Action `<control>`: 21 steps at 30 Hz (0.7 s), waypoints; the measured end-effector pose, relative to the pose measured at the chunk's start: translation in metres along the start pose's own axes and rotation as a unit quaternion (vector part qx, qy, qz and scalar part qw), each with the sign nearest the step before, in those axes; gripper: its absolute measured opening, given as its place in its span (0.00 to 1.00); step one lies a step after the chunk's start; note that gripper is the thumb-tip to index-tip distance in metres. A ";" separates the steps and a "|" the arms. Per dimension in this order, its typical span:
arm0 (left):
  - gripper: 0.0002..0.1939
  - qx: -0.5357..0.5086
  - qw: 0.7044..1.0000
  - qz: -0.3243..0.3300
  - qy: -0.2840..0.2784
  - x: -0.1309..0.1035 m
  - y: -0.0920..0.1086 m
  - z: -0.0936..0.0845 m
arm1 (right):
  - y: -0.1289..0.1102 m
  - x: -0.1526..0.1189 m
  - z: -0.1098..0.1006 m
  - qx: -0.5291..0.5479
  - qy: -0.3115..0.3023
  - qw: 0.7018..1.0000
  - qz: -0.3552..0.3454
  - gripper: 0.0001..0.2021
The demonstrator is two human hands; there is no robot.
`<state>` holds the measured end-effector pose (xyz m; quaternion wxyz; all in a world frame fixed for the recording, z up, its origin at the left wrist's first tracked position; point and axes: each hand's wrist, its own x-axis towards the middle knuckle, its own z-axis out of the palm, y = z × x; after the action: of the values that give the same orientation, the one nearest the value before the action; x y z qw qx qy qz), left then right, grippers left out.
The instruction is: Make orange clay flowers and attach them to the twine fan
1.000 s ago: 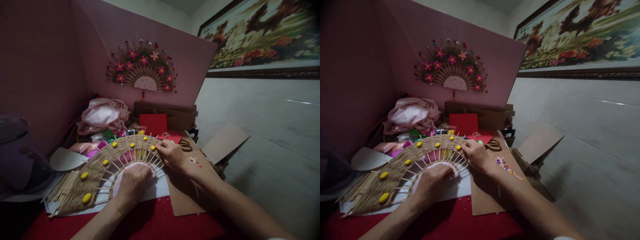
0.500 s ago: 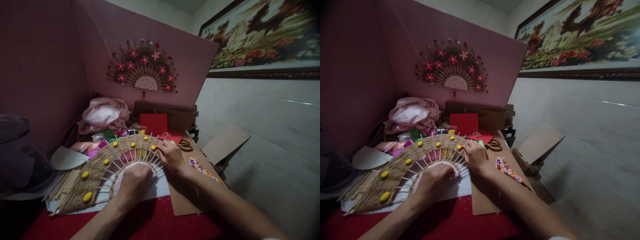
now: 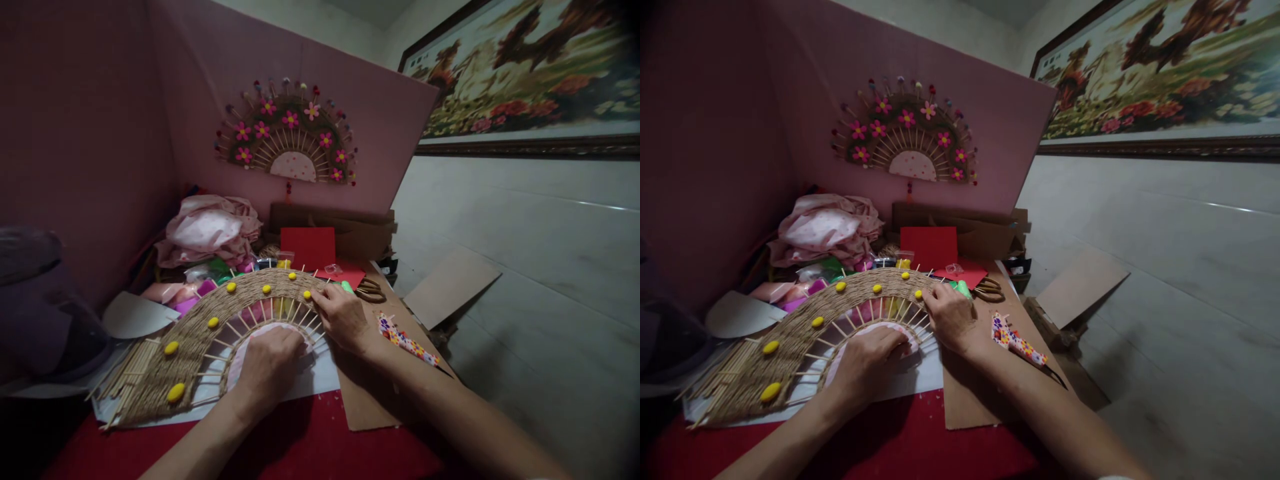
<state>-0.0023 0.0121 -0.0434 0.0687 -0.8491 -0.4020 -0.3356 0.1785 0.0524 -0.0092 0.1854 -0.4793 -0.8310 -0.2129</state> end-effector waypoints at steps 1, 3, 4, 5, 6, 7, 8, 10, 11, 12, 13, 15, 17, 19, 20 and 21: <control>0.07 0.000 1.000 0.000 0.000 0.000 0.000 0.000 | 0.001 0.000 0.000 0.008 0.004 1.000 -0.001 0.14; 0.07 0.001 1.000 0.001 0.000 -0.001 0.000 0.001 | 0.002 -0.001 -0.001 0.023 0.013 1.000 0.002 0.14; 0.07 0.002 1.000 0.002 0.000 -0.001 0.000 0.001 | 0.002 -0.002 -0.001 0.027 0.017 0.999 0.004 0.14; 0.07 0.003 1.000 0.003 0.001 -0.001 -0.001 0.001 | 0.003 -0.002 -0.002 0.029 0.020 0.999 0.007 0.14; 0.07 0.005 1.000 0.002 0.001 -0.001 -0.001 0.001 | 0.003 -0.003 -0.002 0.029 0.021 0.999 0.009 0.13; 0.07 0.005 1.000 0.003 0.001 -0.001 -0.001 0.002 | 0.003 -0.004 -0.002 0.028 0.021 0.999 0.012 0.13; 0.07 0.006 1.000 0.003 0.002 -0.001 -0.001 0.002 | 0.003 -0.005 -0.001 0.026 0.020 0.999 0.013 0.13; 0.07 0.009 1.000 0.003 0.002 -0.001 -0.001 0.003 | 0.003 -0.006 -0.001 0.020 0.017 1.000 0.013 0.13; 0.07 0.011 1.000 0.004 0.001 -0.001 -0.001 0.003 | 0.002 -0.006 -0.001 0.015 0.014 1.000 0.013 0.14; 0.07 0.012 1.000 0.004 0.000 -0.001 -0.001 0.003 | 0.002 -0.006 -0.001 0.010 0.011 1.000 0.012 0.14; 0.07 0.013 1.000 0.005 -0.001 -0.001 -0.001 0.003 | 0.001 -0.006 -0.001 0.005 0.006 1.000 0.009 0.14; 0.07 0.016 1.000 0.004 0.000 -0.001 0.000 0.004 | 0.001 -0.006 -0.002 -0.001 -0.002 1.000 0.006 0.14; 0.07 0.020 1.000 0.002 0.003 -0.001 0.000 0.004 | 0.002 -0.005 -0.002 0.001 0.001 1.000 0.005 0.13; 0.07 0.022 1.000 0.003 0.004 -0.001 0.000 0.004 | 0.003 -0.004 -0.002 0.006 0.014 1.000 0.009 0.13; 0.07 0.021 1.000 0.004 0.004 -0.001 0.000 0.004 | 0.003 -0.003 -0.002 0.007 0.020 1.000 0.011 0.13; 0.07 0.020 1.000 0.005 0.003 -0.001 0.000 0.004 | 0.004 -0.003 -0.001 0.006 0.023 1.000 0.011 0.13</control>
<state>-0.0011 0.0131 -0.0472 0.0889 -0.8486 -0.4039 -0.3301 0.1832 0.0515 -0.0089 0.2098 -0.4819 -0.8227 -0.2168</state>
